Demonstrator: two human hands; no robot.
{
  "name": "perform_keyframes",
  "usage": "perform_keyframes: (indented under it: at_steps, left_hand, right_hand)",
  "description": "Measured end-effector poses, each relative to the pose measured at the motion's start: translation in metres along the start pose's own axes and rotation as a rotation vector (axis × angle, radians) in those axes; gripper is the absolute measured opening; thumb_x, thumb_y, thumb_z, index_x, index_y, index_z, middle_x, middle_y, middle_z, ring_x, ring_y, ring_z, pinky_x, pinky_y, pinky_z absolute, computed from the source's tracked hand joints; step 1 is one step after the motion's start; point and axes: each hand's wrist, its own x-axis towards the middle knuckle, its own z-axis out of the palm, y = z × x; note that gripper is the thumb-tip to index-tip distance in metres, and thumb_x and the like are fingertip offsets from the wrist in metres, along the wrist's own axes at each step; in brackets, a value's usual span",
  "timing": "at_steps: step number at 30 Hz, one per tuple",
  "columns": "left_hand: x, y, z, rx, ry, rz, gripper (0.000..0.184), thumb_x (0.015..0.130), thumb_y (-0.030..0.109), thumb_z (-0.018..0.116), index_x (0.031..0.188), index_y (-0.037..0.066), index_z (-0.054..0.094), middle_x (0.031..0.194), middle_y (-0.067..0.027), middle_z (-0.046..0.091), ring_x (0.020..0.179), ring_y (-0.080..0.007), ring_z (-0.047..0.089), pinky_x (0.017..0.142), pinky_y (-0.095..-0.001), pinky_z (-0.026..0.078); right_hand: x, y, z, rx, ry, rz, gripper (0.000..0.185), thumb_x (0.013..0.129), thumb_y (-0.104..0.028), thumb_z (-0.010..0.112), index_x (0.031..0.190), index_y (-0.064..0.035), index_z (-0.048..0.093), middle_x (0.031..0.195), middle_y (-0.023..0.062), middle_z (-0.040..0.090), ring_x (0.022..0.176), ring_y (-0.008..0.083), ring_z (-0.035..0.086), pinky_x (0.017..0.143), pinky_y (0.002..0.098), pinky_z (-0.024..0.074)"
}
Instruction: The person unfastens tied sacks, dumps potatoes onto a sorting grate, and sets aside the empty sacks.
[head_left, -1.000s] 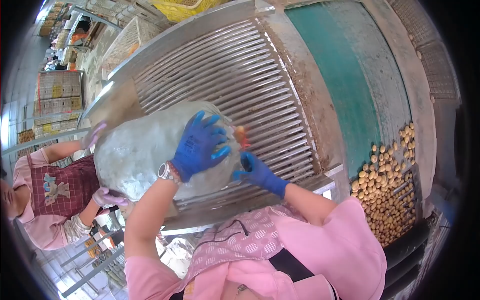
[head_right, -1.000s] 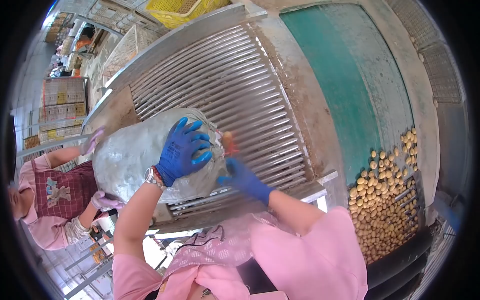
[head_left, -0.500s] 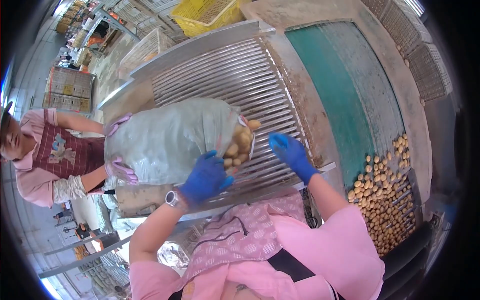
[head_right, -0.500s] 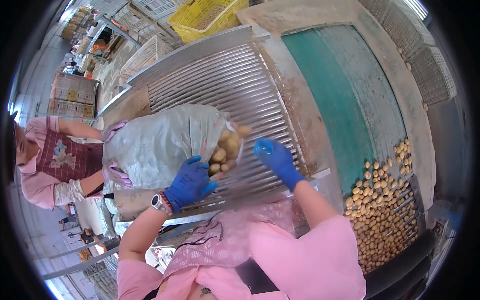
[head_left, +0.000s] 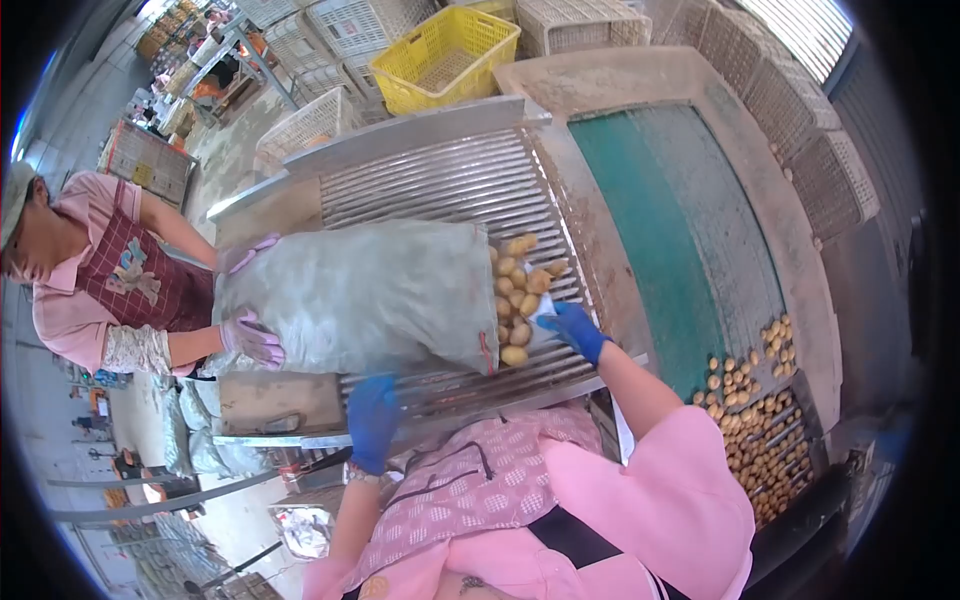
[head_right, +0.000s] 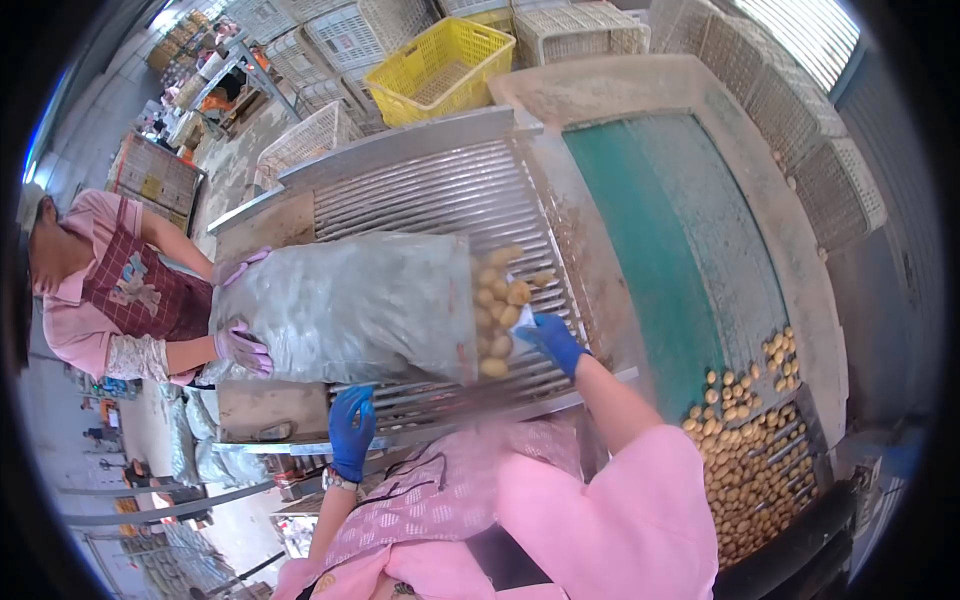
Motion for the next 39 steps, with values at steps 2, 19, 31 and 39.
perform_keyframes:
  at_steps: [2,19,31,39]
  left_hand:
    - [-0.029,-0.033,0.017,0.069,-0.037,-0.151,0.020,0.089,0.013,0.063,0.106,0.008,0.072,0.110,-0.0138,0.070,0.105,-0.0315,0.065,0.096,-0.0420,0.048]
    - [-0.013,0.081,0.019,-1.048,0.299,-0.487,0.037,0.101,0.008,0.052,0.137,0.003,0.048,0.122,-0.0047,0.060,0.092,-0.0124,0.060,0.075,-0.0256,0.051]
    - [-0.523,-0.011,-0.129,-0.346,1.598,-1.236,0.026,0.098,0.017,0.053,0.120,0.005,0.061,0.111,-0.0028,0.063,0.099,-0.0140,0.059,0.085,-0.0338,0.052]
    - [-0.605,-0.017,-0.023,-1.232,2.178,-1.175,0.026,0.096,0.020,0.058,0.119,0.007,0.060,0.109,-0.0076,0.065,0.099,-0.0234,0.064,0.088,-0.0392,0.054]
  right_hand:
    - [-0.021,-0.030,-0.051,0.102,0.072,0.021,0.026,0.085,-0.015,0.075,0.108,-0.0025,0.071,0.096,0.0037,0.071,0.081,0.0141,0.066,0.075,0.0306,0.0533]
    - [-0.149,-0.120,0.227,-1.520,-0.659,-0.771,0.031,0.086,-0.026,0.060,0.111,-0.0073,0.063,0.100,0.0183,0.067,0.087,0.0371,0.066,0.071,0.0506,0.0511]
    - [-0.135,-0.013,0.223,-1.184,-0.903,-0.596,0.062,0.078,-0.029,0.073,0.128,0.0017,0.055,0.080,0.0178,0.061,0.071,0.0324,0.061,0.065,0.0452,0.0486]
    - [-0.154,-0.005,0.240,-1.282,-0.604,-0.392,0.030,0.073,-0.022,0.077,0.088,-0.0046,0.059,0.070,0.0090,0.060,0.063,0.0216,0.058,0.062,0.0392,0.0489]
